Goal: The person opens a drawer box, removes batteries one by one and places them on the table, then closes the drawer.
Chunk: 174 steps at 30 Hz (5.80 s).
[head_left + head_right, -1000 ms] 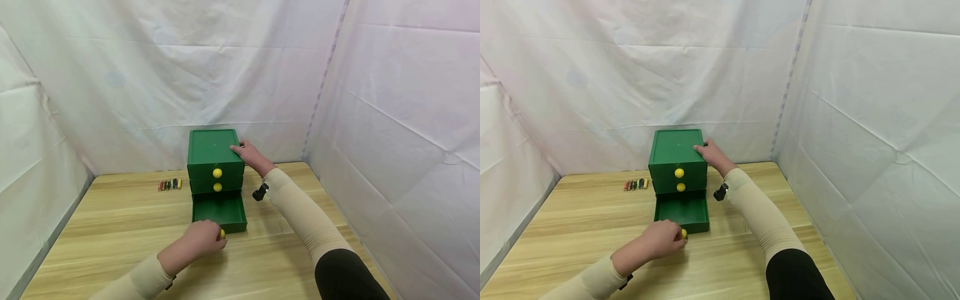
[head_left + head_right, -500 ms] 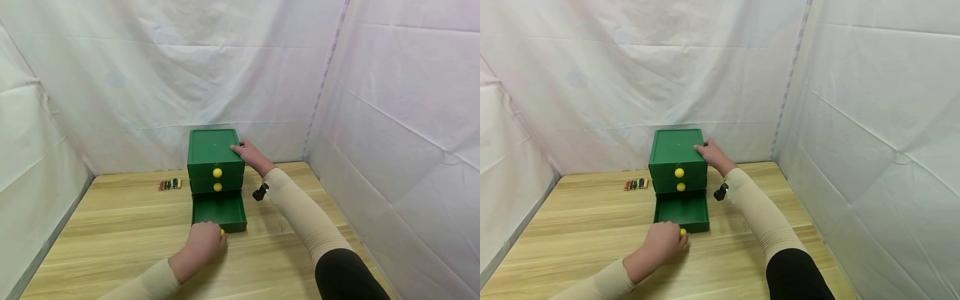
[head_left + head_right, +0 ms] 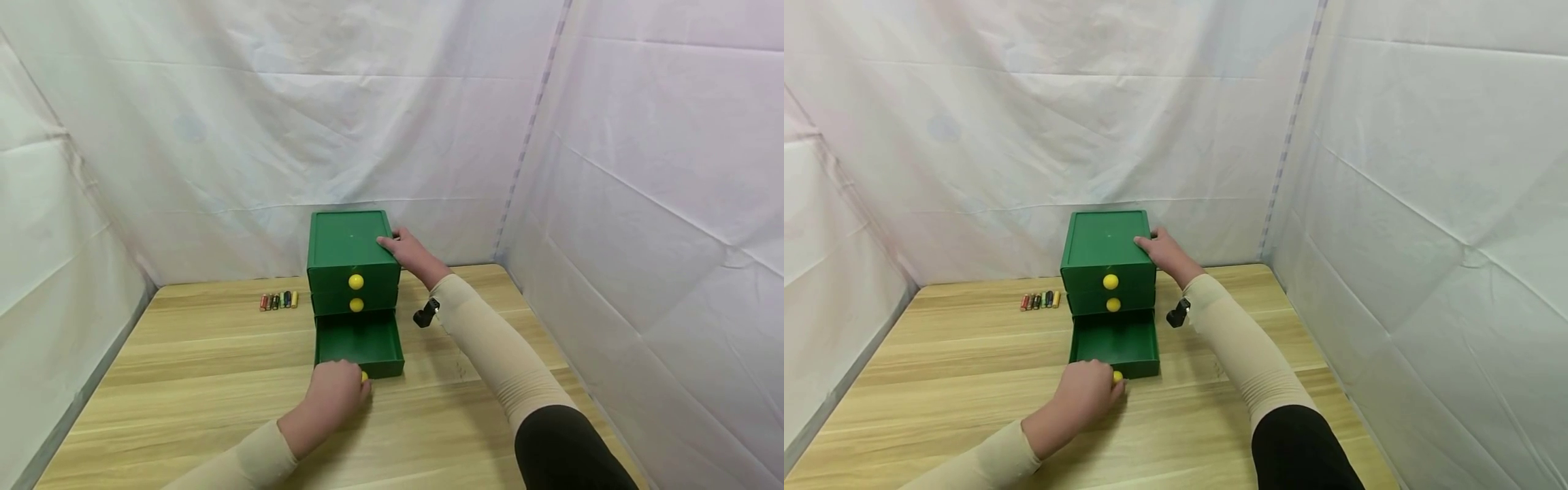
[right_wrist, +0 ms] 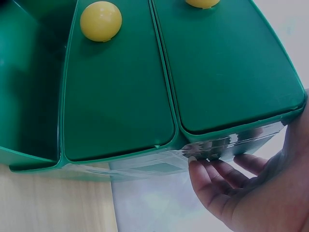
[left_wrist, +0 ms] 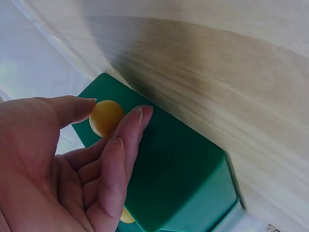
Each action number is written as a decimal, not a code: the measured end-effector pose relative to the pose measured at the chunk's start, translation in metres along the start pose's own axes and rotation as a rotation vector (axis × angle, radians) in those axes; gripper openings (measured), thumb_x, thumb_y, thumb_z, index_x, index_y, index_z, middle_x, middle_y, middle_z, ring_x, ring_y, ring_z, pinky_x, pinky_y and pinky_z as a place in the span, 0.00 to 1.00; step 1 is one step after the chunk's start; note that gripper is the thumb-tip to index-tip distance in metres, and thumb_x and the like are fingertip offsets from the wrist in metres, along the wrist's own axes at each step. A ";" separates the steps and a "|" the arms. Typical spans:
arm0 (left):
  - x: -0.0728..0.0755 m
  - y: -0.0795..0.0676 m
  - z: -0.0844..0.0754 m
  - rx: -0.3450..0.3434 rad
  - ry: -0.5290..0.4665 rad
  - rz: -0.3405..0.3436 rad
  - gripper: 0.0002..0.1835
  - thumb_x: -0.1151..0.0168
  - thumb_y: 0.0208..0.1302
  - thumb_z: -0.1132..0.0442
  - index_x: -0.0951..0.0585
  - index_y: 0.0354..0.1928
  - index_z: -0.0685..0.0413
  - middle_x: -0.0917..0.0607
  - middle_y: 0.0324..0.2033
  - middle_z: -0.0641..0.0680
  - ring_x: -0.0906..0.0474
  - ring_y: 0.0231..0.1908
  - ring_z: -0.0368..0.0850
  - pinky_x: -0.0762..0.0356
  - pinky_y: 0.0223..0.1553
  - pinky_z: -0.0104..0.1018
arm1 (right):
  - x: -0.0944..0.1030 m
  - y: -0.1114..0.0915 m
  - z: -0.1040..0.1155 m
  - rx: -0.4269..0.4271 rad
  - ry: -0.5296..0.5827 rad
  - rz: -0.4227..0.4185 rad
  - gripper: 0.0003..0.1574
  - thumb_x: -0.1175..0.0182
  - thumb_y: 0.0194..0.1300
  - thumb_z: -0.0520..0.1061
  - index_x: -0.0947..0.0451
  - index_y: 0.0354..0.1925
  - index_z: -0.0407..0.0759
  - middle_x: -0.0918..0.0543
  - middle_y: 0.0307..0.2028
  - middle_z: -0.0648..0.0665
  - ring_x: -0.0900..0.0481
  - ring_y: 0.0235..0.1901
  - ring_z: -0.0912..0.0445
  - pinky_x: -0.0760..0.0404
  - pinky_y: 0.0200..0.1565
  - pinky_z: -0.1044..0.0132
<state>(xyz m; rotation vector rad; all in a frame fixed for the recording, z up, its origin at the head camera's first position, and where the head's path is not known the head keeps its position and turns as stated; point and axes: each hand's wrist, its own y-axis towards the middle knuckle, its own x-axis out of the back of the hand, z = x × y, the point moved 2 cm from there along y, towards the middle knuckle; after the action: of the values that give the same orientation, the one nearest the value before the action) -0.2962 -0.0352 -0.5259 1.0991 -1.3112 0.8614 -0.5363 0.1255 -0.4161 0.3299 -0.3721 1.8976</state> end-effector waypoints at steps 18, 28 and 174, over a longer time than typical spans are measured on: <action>-0.003 0.003 0.003 0.022 -0.017 0.019 0.29 0.38 0.67 0.40 0.31 0.13 0.47 0.33 0.11 0.46 0.36 0.14 0.43 0.37 0.17 0.36 | -0.002 -0.003 0.002 0.000 0.003 -0.004 0.43 0.46 0.73 0.66 0.43 0.69 0.39 0.30 0.59 0.37 0.24 0.57 0.45 0.24 0.58 0.46; -0.006 0.007 0.005 0.021 -0.037 -0.007 0.30 0.38 0.68 0.41 0.32 0.11 0.46 0.33 0.10 0.46 0.37 0.13 0.42 0.38 0.15 0.35 | -0.002 -0.002 0.002 -0.002 0.003 -0.004 0.44 0.46 0.73 0.67 0.44 0.70 0.39 0.30 0.60 0.37 0.24 0.57 0.45 0.23 0.58 0.47; -0.017 0.090 0.055 0.232 -0.049 -0.095 0.31 0.38 0.67 0.37 0.27 0.12 0.48 0.28 0.11 0.49 0.30 0.14 0.46 0.32 0.15 0.41 | -0.009 0.002 0.000 0.011 0.026 -0.004 0.45 0.46 0.73 0.67 0.44 0.72 0.40 0.29 0.61 0.38 0.23 0.56 0.47 0.23 0.57 0.48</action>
<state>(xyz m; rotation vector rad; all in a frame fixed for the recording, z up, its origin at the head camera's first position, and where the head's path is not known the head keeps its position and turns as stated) -0.3992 -0.0595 -0.5349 1.3608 -1.2098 0.9366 -0.5351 0.1171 -0.4201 0.3128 -0.3431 1.8990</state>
